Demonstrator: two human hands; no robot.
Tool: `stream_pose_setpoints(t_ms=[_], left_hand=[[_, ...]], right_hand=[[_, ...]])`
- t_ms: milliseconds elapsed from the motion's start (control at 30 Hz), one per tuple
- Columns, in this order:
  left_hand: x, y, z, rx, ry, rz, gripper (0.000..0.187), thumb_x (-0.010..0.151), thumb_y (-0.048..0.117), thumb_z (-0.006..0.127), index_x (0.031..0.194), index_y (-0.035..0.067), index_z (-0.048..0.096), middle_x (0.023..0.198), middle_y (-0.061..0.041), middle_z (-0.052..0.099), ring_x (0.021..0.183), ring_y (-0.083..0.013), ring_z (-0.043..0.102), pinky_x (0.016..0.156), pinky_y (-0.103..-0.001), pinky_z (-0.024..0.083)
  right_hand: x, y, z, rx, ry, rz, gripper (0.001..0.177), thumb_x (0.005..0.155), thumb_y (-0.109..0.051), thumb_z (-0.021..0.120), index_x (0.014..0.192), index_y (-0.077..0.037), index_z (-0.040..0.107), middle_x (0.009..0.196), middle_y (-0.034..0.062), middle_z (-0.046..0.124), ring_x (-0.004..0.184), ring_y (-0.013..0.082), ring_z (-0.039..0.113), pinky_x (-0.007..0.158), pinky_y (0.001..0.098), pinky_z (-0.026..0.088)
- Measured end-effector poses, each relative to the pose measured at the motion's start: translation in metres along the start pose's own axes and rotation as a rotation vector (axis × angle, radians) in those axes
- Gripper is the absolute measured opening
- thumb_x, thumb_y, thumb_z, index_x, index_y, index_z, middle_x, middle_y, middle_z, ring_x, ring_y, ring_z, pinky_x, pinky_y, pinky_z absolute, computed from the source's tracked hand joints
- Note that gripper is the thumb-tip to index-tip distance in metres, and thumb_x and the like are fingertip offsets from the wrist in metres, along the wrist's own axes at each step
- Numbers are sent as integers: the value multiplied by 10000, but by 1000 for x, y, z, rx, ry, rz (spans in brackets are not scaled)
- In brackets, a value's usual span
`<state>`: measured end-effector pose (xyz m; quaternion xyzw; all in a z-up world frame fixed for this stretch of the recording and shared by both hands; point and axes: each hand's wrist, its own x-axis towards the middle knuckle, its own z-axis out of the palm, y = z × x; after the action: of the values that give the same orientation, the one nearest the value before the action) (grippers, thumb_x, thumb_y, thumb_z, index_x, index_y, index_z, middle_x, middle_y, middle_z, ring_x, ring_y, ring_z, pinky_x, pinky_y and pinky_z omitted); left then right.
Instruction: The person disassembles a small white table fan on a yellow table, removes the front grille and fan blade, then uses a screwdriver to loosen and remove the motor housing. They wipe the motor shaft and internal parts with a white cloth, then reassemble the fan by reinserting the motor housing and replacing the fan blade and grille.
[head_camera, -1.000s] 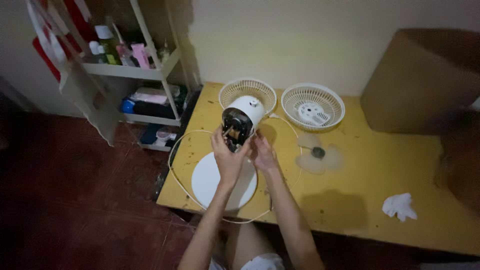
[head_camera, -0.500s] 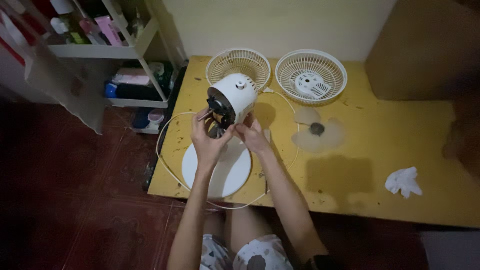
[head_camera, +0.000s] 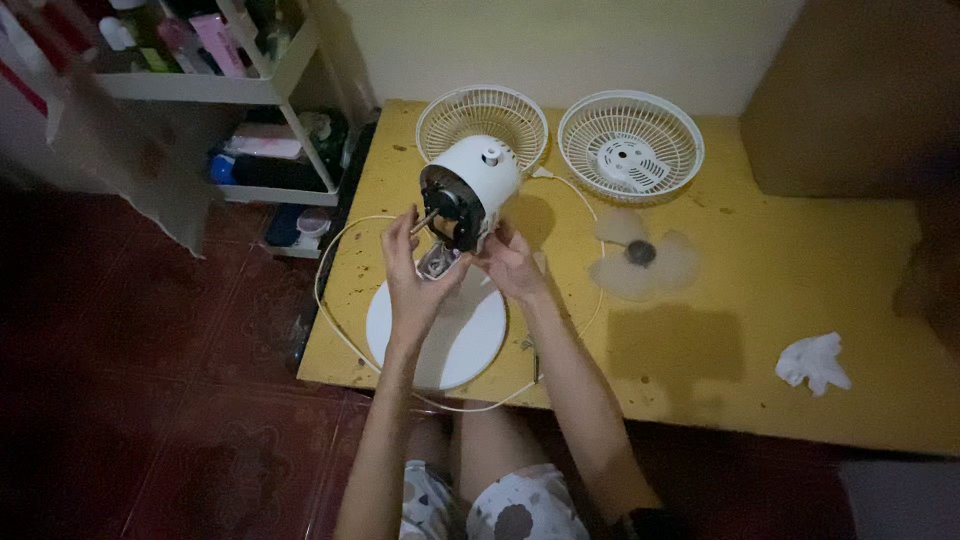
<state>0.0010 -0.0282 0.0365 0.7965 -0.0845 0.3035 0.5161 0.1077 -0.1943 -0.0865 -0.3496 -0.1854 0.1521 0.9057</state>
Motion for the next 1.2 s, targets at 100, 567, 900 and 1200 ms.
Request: stream_pose_setpoints(t_ms=[100, 567, 900, 1200], left_hand=[[-11, -9, -5, 14, -27, -20, 946, 732, 248, 908, 1497, -9, 416, 1385, -211, 473, 1269, -331, 551, 1042, -439, 499], [-3, -1, 12, 49, 78, 24, 847, 754, 265, 931, 1425, -20, 500, 1358, -200, 529, 1232, -357, 599, 1030, -429, 519], [-2, 5, 18, 45, 114, 54, 715, 800, 246, 884, 1384, 9, 547, 1309, -187, 582, 1197, -362, 636, 1005, -422, 542], [0, 9, 23, 56, 92, 19, 720, 808, 291, 876, 1401, 43, 551, 1303, -161, 562, 1156, -327, 654, 912, -392, 583]], right_hand=[[6, 12, -9, 161, -130, -82, 494, 1056, -167, 693, 1487, -66, 472, 1320, 58, 609, 1206, 209, 608, 1101, 449, 514], [2, 31, -15, 127, -25, -87, 813, 842, -222, 871, 1514, -148, 420, 1437, 46, 578, 1318, 243, 595, 1094, 411, 530], [5, 62, -54, 265, 146, -40, 572, 863, -386, 795, 1297, -55, 624, 1274, 100, 668, 1153, 244, 669, 1004, 412, 598], [0, 19, -14, 134, 57, -90, 549, 1004, -409, 738, 1362, -18, 594, 1329, 120, 648, 1212, 248, 646, 1065, 445, 525]])
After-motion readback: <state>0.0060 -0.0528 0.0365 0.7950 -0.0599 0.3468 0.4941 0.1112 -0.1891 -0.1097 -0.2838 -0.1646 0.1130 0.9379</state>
